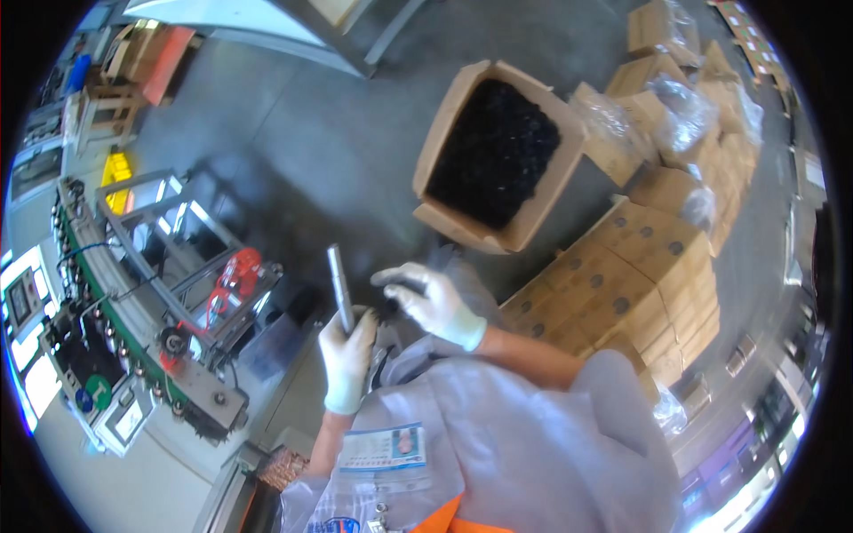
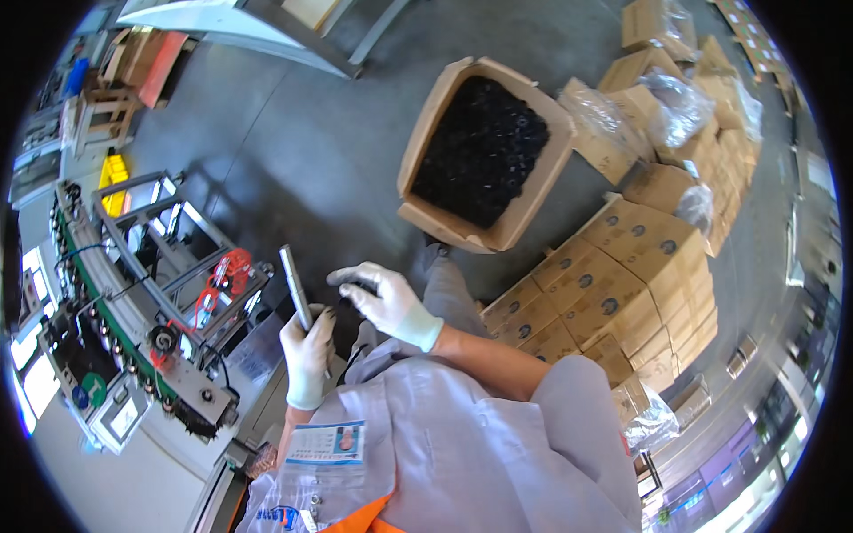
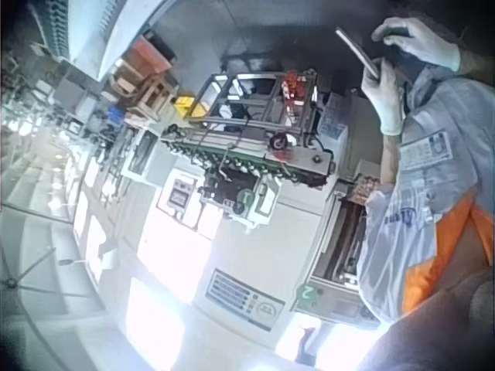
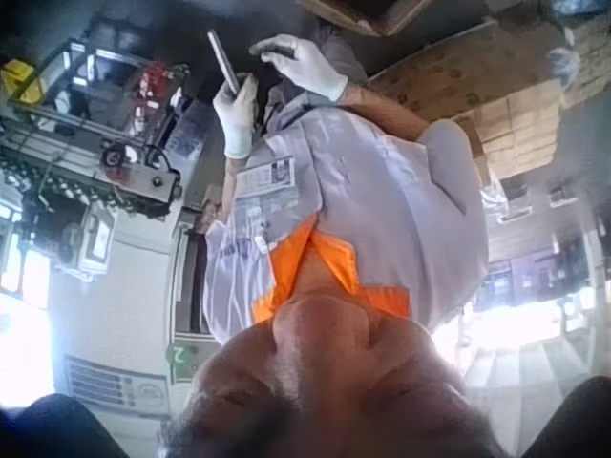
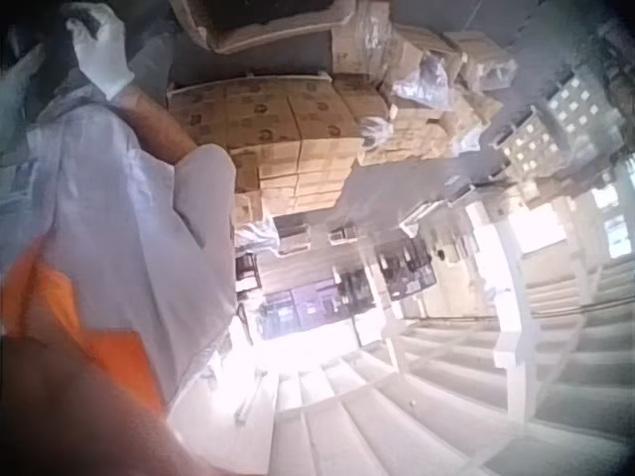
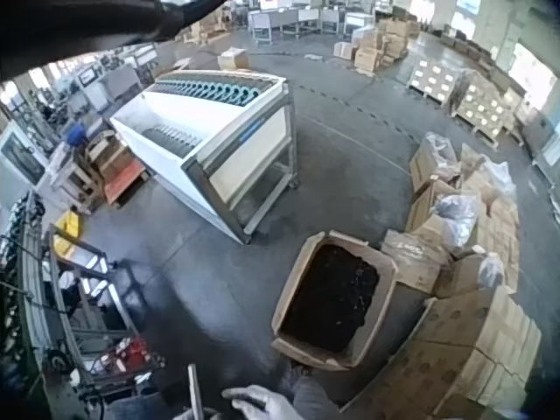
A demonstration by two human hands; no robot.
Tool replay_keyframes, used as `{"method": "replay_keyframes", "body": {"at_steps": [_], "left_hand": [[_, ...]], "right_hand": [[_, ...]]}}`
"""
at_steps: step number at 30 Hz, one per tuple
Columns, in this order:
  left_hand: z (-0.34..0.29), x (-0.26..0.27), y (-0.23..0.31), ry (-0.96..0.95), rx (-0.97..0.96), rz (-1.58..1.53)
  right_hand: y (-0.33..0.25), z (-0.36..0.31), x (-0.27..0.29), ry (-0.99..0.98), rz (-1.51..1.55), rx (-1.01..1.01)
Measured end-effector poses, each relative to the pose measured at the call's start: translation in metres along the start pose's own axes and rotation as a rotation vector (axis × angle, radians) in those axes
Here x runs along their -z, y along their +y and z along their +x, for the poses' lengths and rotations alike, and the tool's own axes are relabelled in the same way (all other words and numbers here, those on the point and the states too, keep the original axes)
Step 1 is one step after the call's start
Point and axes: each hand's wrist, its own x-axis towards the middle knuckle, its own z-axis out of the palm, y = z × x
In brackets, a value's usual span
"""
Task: The person places metal gears onto a vertical shaft and then into a press machine, before packing them into a cardboard box. They pick gears from a container, fit them onto the metal shaft, and activate the machine using buttons. After processing, they move the gears into a cardboard box already containing other processed parts, and then close the box.
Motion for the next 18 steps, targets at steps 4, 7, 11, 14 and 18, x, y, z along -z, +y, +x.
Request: {"method": "replay_keyframes", "body": {"at_steps": [4,7,11,14,18], "left_hand": [[0.003,-0.002,0.005,0.011,0.056,-0.069],[0.006,0.000,0.002,0.015,-0.021,-0.076],[0.009,0.005,0.009,0.058,0.011,-0.138],[0.014,0.010,0.008,0.064,0.026,-0.160],[0.014,0.015,0.013,0.052,0.088,-0.224]], "right_hand": [[-0.001,0.008,-0.005,0.004,-0.021,0.045],[0.000,0.013,-0.009,0.019,-0.009,0.073],[-0.002,0.017,-0.011,0.004,-0.100,0.127],[-0.007,0.021,-0.016,-0.009,-0.198,0.204],[-0.007,0.027,-0.019,-0.032,-0.298,0.247]]}}
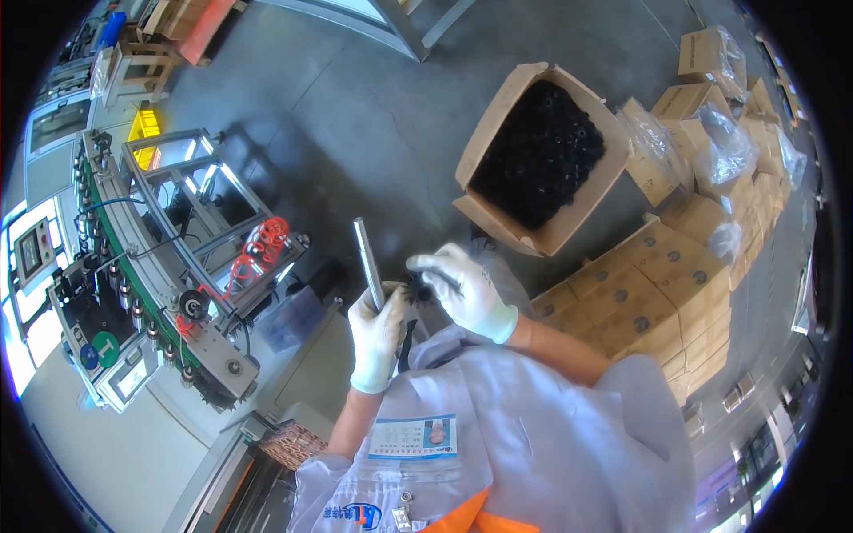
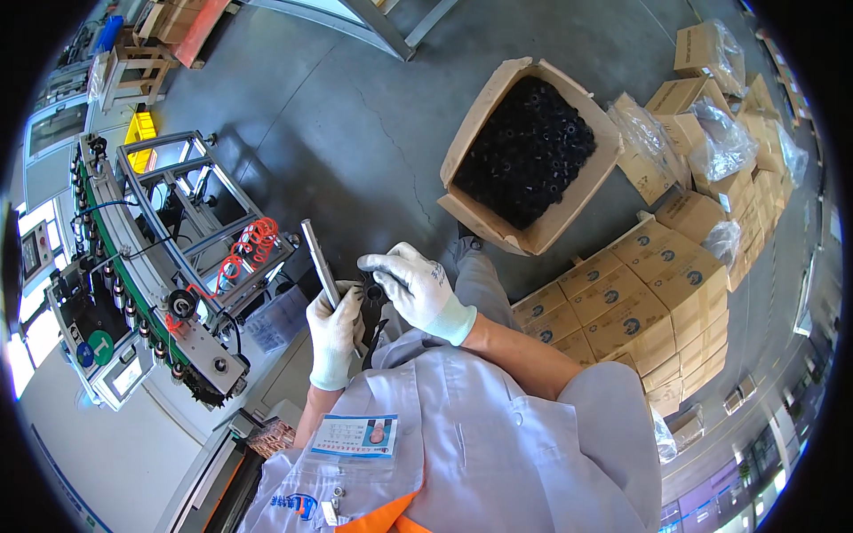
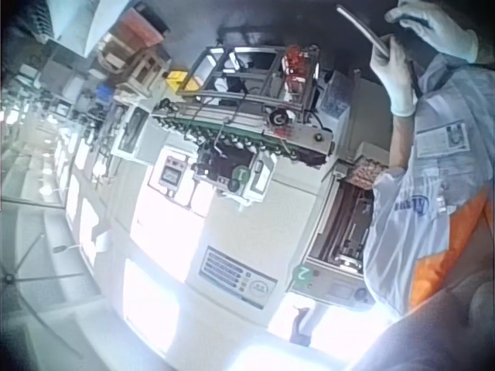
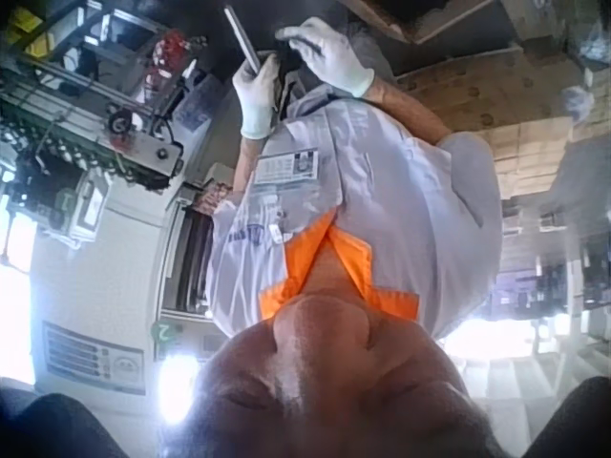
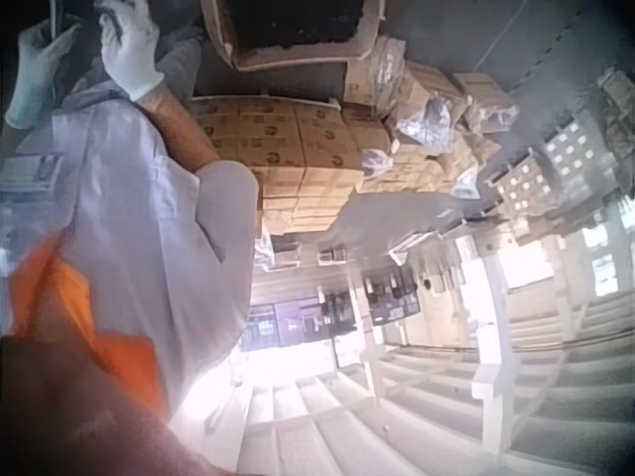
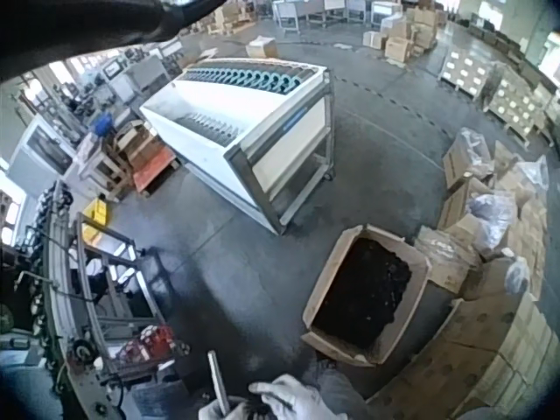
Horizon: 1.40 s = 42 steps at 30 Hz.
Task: The person places metal gears onto a vertical shaft and then into a press machine, before packing them into a cardboard box. They pick gears from a container, fit them onto the metal shaft, and activate the machine using buttons. After processing, they move the gears into a cardboard box already containing other processed parts, and then close the box.
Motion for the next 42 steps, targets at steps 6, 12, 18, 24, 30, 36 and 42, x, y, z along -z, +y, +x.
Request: {"method": "replay_keyframes", "body": {"at_steps": [6,12,18,24,30,36,42], "left_hand": [[0.002,0.010,-0.009,-0.031,-0.034,-0.098],[-0.003,0.015,-0.007,-0.031,-0.068,-0.205],[-0.005,0.022,-0.010,-0.140,-0.012,-0.365],[-0.009,0.027,-0.016,-0.144,-0.030,-0.425],[-0.018,0.032,-0.016,-0.090,-0.113,-0.310],[-0.028,0.035,-0.022,-0.057,-0.193,-0.143],[-0.035,0.042,-0.021,-0.050,-0.637,0.248]], "right_hand": [[0.005,0.002,-0.008,0.027,0.081,0.005],[-0.009,0.009,-0.010,-0.009,0.056,0.030],[-0.026,0.013,-0.010,-0.001,-0.026,0.030],[-0.031,0.008,-0.010,0.022,-0.066,0.114],[-0.035,0.002,-0.003,-0.069,0.011,0.042],[-0.028,0.000,0.000,-0.086,0.153,0.088],[-0.035,-0.003,0.008,-0.161,0.120,0.183]]}}
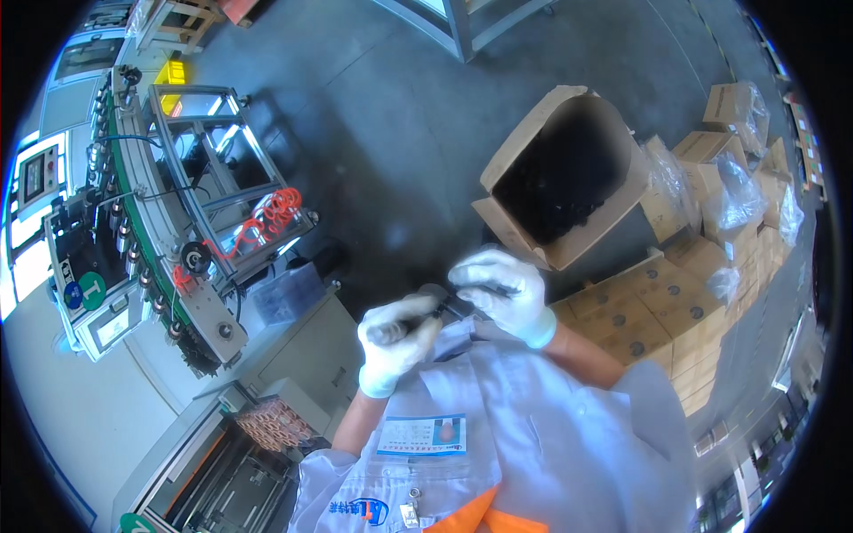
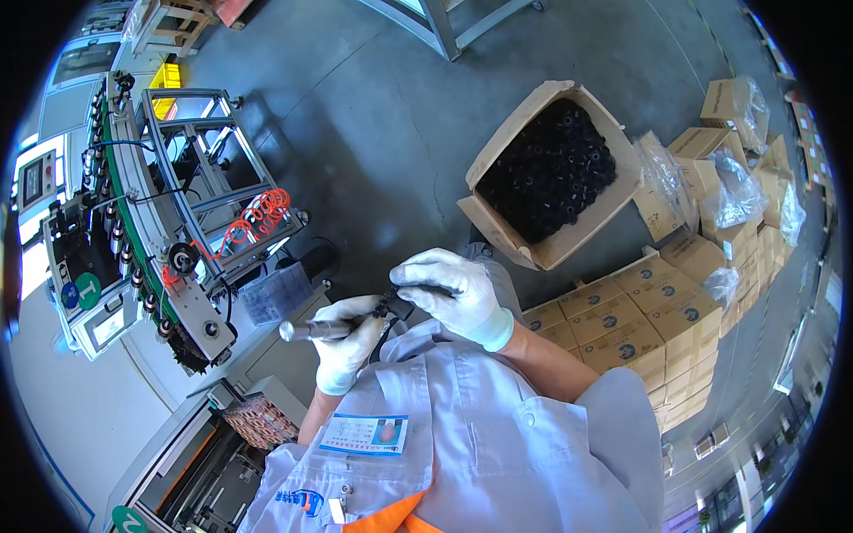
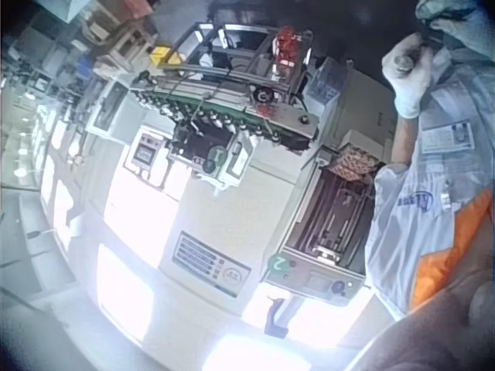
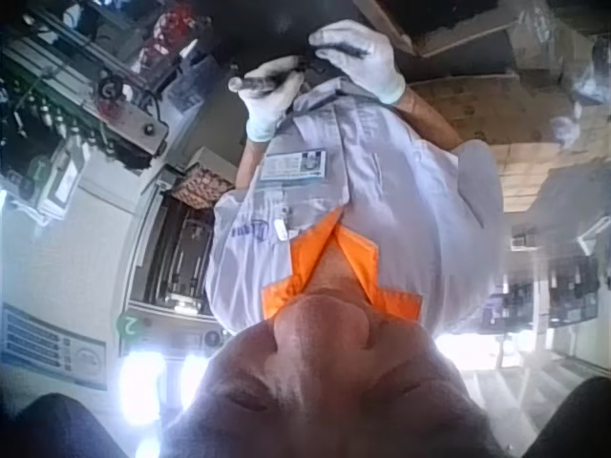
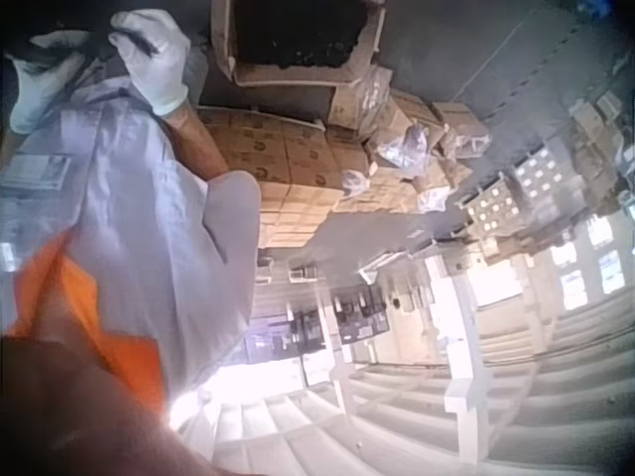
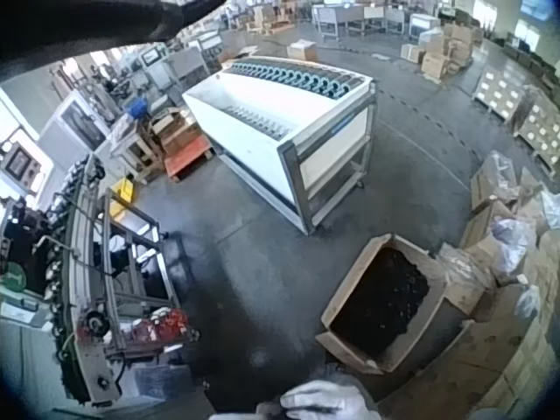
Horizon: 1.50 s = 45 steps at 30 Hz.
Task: The person places metal gears onto a vertical shaft and then into a press machine, before packing them into a cardboard box. They pick gears from a container, fit them onto the metal shaft, and activate the machine using buttons. After processing, they move the gears into a cardboard box already containing other processed parts, and then close the box.
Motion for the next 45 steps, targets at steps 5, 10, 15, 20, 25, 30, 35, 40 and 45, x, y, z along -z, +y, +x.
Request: {"method": "replay_keyframes", "body": {"at_steps": [5,10,15,20,25,30,35,40,45], "left_hand": [[0.010,0.003,0.028,-0.088,-0.276,-0.026],[0.014,-0.004,0.029,-0.093,-0.484,0.064],[0.000,-0.008,0.020,-0.013,-0.358,0.041],[-0.008,-0.015,0.016,0.142,-0.069,-0.220],[-0.008,-0.007,0.024,0.122,0.092,-0.424],[-0.016,0.007,0.006,0.039,0.087,-0.387],[-0.029,0.032,-0.004,-0.035,0.027,0.000],[-0.060,0.070,-0.009,0.000,0.093,-0.142],[-0.117,0.111,-0.049,0.187,0.131,-0.345]], "right_hand": [[0.000,0.000,0.003,-0.040,0.190,0.025],[0.003,-0.008,-0.002,-0.135,0.879,-0.335],[-0.003,-0.008,-0.007,-0.153,1.074,-0.410],[-0.002,-0.011,-0.012,-0.126,1.040,-0.614],[-0.004,-0.008,-0.016,-0.143,0.991,-0.667],[-0.012,0.004,-0.020,-0.288,0.520,-0.546],[-0.010,0.010,-0.033,-0.421,0.226,-0.421],[-0.018,0.006,-0.087,-0.382,0.217,-0.502],[-0.024,0.013,-0.159,-0.691,0.092,-0.486]]}}
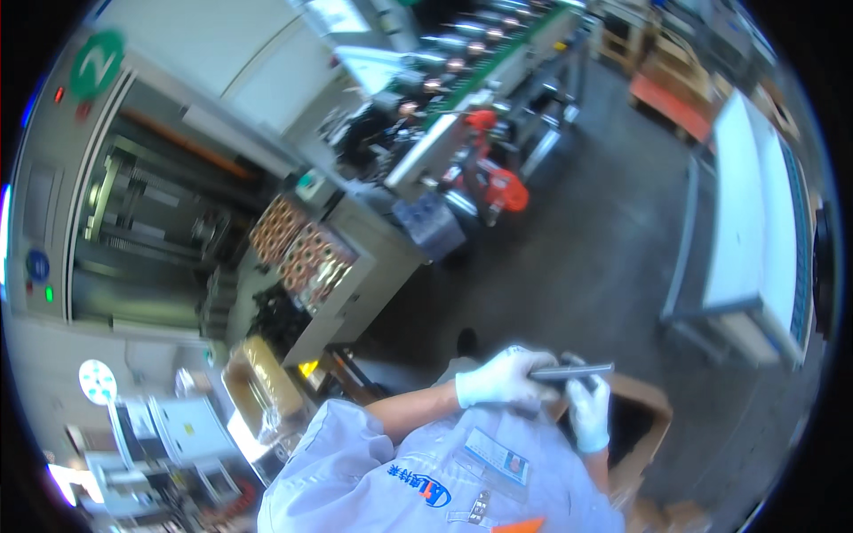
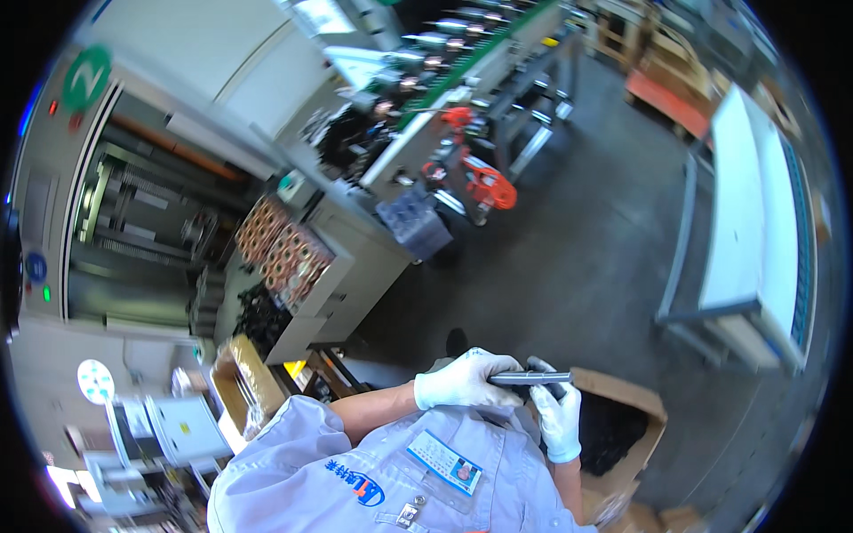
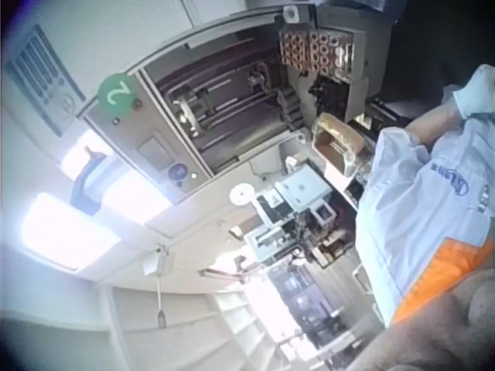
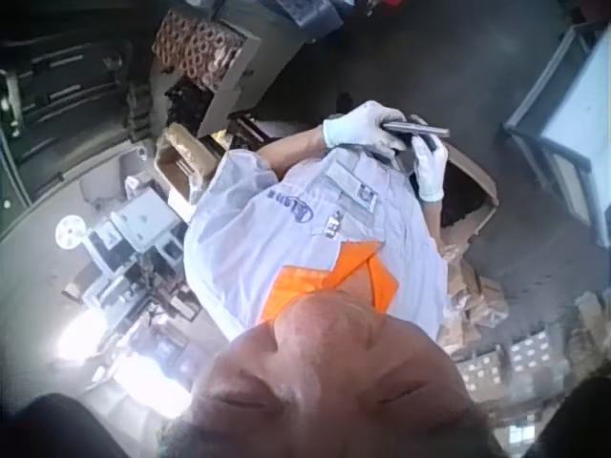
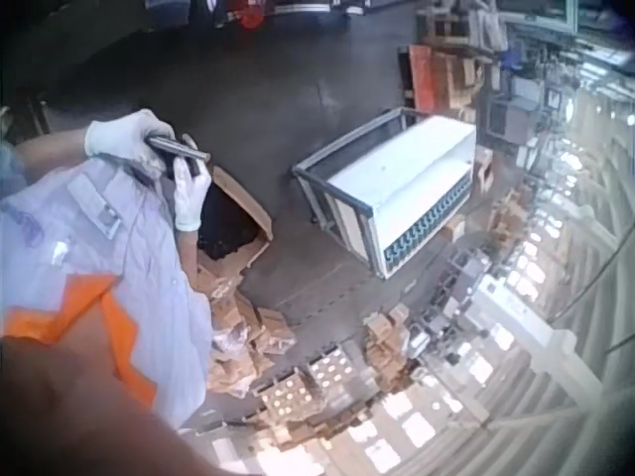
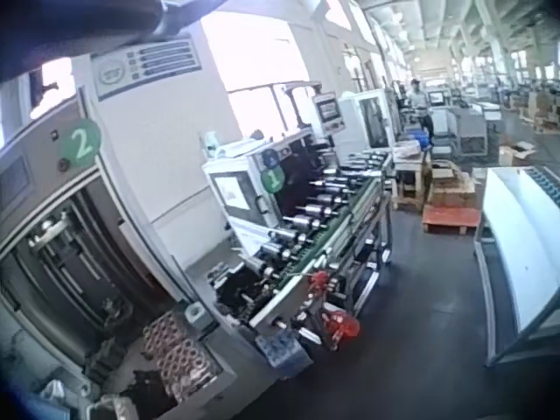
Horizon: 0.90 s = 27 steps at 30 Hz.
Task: The person places metal gears onto a vertical shaft and then into a press machine, before packing them into a cardboard box. They pick gears from a container, fit them onto the metal shaft, and activate the machine using buttons. After processing, they move the gears into a cardboard box already containing other processed parts, and then close the box.
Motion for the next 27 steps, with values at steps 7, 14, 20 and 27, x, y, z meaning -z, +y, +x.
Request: {"method": "replay_keyframes", "body": {"at_steps": [7,14,20,27], "left_hand": [[-0.086,0.082,-0.059,0.340,-0.051,-0.448],[-0.174,0.139,-0.102,1.257,-0.074,-0.103],[-0.228,0.142,-0.130,1.674,-0.005,-0.623],[-0.272,0.090,-0.129,1.937,-0.096,-1.100]], "right_hand": [[-0.004,0.083,-0.120,-0.441,-0.227,-0.102],[0.019,0.126,-0.268,-0.626,-0.117,-0.178],[0.025,0.147,-0.352,-0.913,-0.408,-0.027],[0.054,0.201,-0.466,-1.154,-0.501,0.181]]}}
